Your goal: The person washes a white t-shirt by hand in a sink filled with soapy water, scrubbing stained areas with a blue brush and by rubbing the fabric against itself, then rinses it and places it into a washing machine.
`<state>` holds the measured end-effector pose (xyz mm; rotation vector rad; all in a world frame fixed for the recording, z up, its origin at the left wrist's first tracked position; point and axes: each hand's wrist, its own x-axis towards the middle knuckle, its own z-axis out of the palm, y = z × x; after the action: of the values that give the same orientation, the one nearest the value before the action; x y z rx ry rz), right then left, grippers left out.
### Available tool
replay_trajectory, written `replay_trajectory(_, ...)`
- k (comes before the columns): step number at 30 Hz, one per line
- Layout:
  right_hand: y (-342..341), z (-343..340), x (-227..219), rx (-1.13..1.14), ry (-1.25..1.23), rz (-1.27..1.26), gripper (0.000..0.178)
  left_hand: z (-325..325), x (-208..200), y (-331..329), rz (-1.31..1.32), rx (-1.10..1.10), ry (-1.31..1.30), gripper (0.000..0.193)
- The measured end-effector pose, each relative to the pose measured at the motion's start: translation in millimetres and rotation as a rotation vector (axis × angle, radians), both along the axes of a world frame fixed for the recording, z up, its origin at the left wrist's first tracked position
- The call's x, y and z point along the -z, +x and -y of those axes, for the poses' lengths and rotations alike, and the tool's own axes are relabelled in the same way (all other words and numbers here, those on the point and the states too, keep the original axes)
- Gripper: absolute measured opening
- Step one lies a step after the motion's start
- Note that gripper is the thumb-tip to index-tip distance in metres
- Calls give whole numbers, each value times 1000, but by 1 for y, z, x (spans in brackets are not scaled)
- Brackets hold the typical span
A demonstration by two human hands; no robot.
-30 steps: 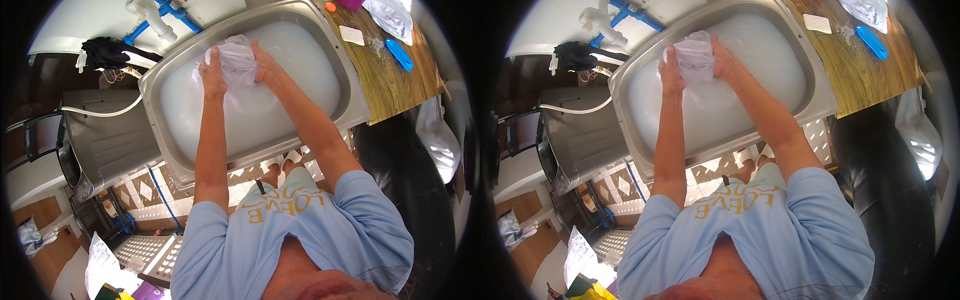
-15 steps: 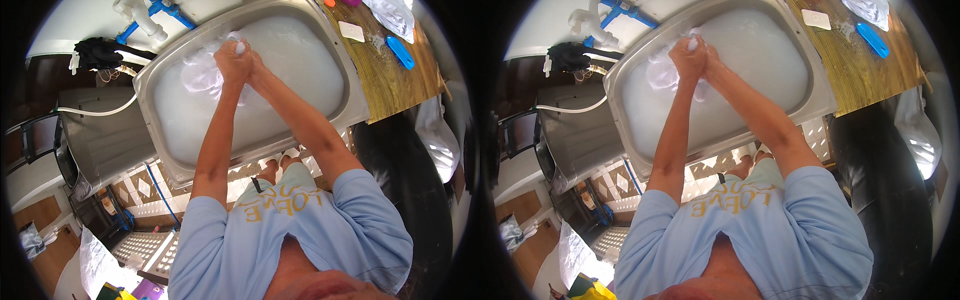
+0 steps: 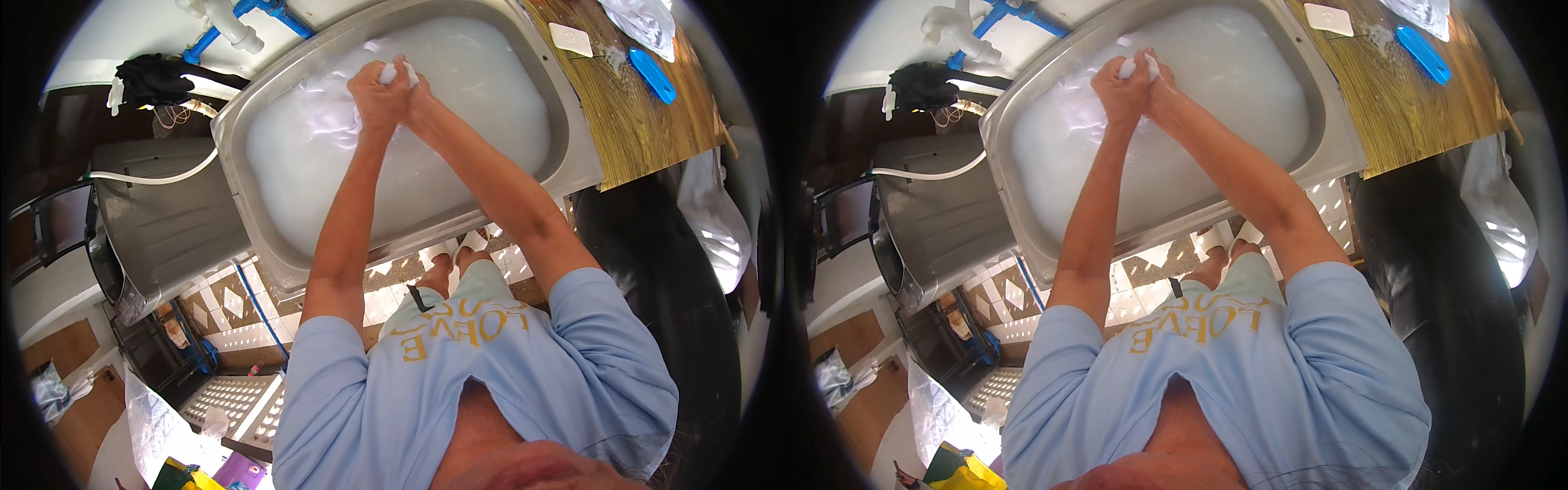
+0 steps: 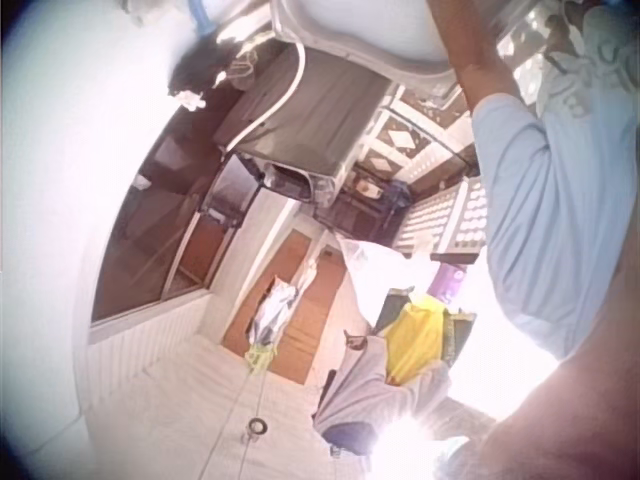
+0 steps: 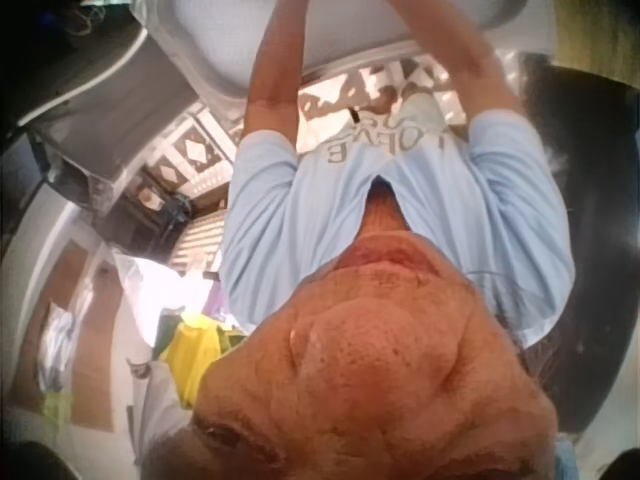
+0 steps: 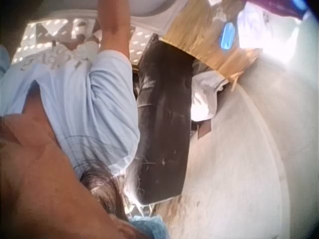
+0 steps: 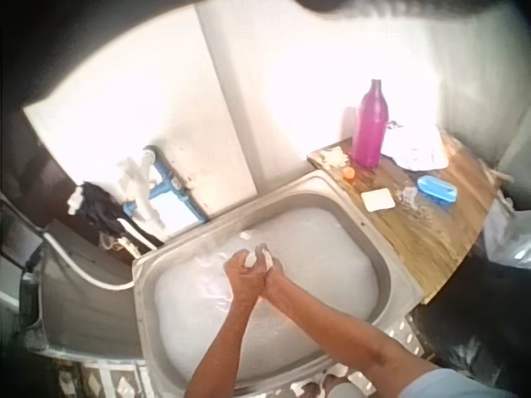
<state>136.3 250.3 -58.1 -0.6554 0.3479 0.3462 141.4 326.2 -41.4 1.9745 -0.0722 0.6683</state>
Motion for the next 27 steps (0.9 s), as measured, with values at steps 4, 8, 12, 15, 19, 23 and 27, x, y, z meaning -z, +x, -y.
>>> replay_trajectory(4, 0, -2, -49, -31, 37, -209, 53, -72, 11, 25, -285, 0, -435, 33)
replay_trajectory(8, 15, 16, -18, 28, 167, -206, 49, -14, -41, -10, -323, 92, -926, 33)
replay_trajectory(12, 22, 7, -7, 54, 73, -232, 46, 7, -29, -16, -163, 127, -415, 35)
replay_trajectory(15, 7, -11, -8, 57, -36, -295, 44, -6, -10, 2, -59, 0, -43, 36)
replay_trajectory(19, -1, -16, -21, 60, -28, -265, 44, -9, -11, 9, -84, -61, 34, 38)
replay_trajectory(23, 20, 17, 41, -263, 702, 353, 53, 40, -29, -25, 187, 150, 54, 39)
replay_trajectory(27, -7, -16, -35, -2, -80, -295, 54, -44, 16, 24, -126, -99, 14, 38)
